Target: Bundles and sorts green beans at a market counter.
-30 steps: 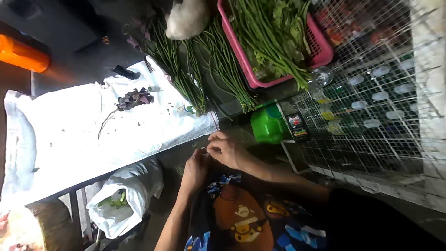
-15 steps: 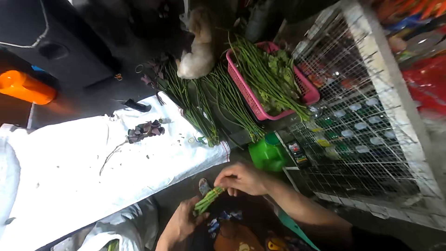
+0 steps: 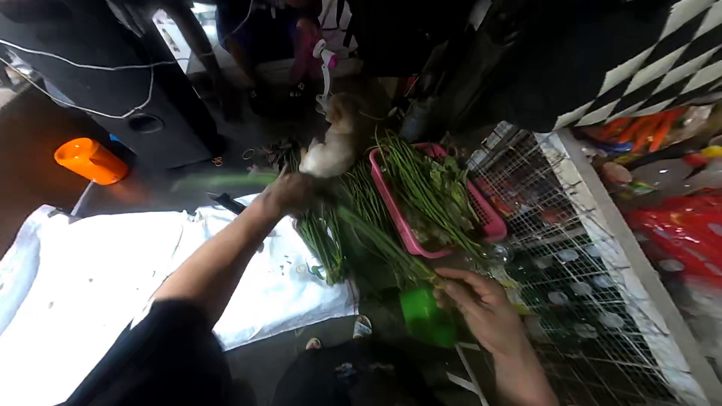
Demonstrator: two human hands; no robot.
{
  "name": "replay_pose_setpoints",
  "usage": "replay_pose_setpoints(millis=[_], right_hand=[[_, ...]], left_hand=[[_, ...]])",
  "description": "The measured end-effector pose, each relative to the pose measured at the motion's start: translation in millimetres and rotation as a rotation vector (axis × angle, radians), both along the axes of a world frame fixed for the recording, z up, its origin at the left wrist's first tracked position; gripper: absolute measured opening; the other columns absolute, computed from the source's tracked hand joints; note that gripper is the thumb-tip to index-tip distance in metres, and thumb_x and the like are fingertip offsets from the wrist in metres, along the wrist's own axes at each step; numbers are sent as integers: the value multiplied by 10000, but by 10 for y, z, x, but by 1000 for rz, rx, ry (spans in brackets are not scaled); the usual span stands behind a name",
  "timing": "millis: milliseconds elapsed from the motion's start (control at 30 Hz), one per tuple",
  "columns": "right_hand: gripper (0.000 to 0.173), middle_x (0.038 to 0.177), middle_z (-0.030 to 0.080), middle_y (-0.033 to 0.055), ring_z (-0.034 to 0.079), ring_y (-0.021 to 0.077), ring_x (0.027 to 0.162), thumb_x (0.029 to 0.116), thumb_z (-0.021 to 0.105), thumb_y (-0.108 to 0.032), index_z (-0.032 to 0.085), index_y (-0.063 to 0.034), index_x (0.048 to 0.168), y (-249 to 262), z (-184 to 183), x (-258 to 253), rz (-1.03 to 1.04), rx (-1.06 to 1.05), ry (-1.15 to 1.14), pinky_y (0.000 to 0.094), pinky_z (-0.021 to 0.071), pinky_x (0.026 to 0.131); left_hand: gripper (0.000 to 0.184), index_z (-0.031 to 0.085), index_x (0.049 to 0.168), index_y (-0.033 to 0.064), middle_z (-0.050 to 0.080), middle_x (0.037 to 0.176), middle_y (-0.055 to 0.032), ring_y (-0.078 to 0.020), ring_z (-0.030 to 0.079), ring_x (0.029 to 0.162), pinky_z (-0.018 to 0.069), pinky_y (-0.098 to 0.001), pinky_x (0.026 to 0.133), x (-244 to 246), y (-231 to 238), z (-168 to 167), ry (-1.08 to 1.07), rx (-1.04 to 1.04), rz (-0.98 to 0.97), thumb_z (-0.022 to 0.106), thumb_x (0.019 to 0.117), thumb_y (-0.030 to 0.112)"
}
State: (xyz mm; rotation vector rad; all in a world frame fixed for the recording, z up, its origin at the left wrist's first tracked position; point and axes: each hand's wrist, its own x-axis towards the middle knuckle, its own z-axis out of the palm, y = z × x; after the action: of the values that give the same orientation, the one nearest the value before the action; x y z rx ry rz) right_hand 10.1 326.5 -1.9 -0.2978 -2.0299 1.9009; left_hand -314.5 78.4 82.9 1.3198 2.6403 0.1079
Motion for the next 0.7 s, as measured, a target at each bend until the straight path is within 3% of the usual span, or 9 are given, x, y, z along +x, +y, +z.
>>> replay_pose_setpoints(millis=[67,100,133,200,233,333,433,600,700], right_hand=[[276,1060,740,84,748,155,832,963,663,-102,679,0,1218,-122,-167,-102,-124,147,-131,324,660,757],[313,1122,724,122,739,173,898,965,673,-110,665,19,1251,-169,-324,-217,-153,242,-218,351,643,816],[348,1179,708,158,724,206,980,970,684,-134,654,23,1279,-201,-541,-336,-166,352,-297,388,615,885],[392,1262,685,200,683,309,1142,990,673,-199,644,10,1320,-242,-1030,-519,-180,579,-448,489,545,1015],[389,1259,689,216,681,357,1154,984,682,-206,656,8,1307,-260,-1258,-569,-197,662,-489,534,537,1016],[384,1311,661,214,661,385,1184,1004,651,-239,655,-28,1325,-275,-1472,-626,-150,754,-621,562,530,1008],[366,1333,640,212,680,382,1127,1023,612,-274,659,-57,1315,-278,-1406,-609,-107,810,-659,557,564,930],[293,1323,628,242,676,420,1103,1012,626,-209,695,-23,1227,-269,-1474,-695,-157,897,-592,579,564,895],[293,1395,558,248,656,442,1108,990,672,-216,691,-37,1221,-273,-1514,-760,-181,925,-699,603,554,887]], left_hand=[[357,658,1342,164,577,1439,-153,-418,431,1425,144,-741,1191,-307,606,-246,162,68,-70,636,988,125],[432,608,1413,183,472,1556,-141,-409,304,1512,86,-736,1206,-389,865,-392,185,85,-64,606,989,98],[462,585,1443,187,418,1601,-137,-395,259,1536,93,-718,1215,-402,1076,-571,179,111,-54,586,991,91],[427,628,1388,152,466,1556,-149,-375,359,1486,228,-671,1204,-182,1296,-1062,91,227,-62,625,965,92],[397,664,1345,144,495,1530,-145,-361,408,1454,280,-643,1191,22,1291,-1321,11,272,-81,653,951,103],[316,701,1295,151,498,1537,-109,-297,417,1459,295,-523,1229,627,880,-1825,-307,310,-76,646,987,197],[339,691,1296,93,534,1499,-140,-286,481,1412,384,-454,1189,1075,172,-1972,-544,377,159,645,989,229],[240,726,1179,53,681,1284,-123,-223,628,1240,503,-417,1081,1733,-1045,-2361,-503,596,501,634,990,168],[210,724,1134,36,705,1187,-133,-203,680,1112,564,-375,973,2114,-1485,-2521,-533,634,681,617,995,150]])
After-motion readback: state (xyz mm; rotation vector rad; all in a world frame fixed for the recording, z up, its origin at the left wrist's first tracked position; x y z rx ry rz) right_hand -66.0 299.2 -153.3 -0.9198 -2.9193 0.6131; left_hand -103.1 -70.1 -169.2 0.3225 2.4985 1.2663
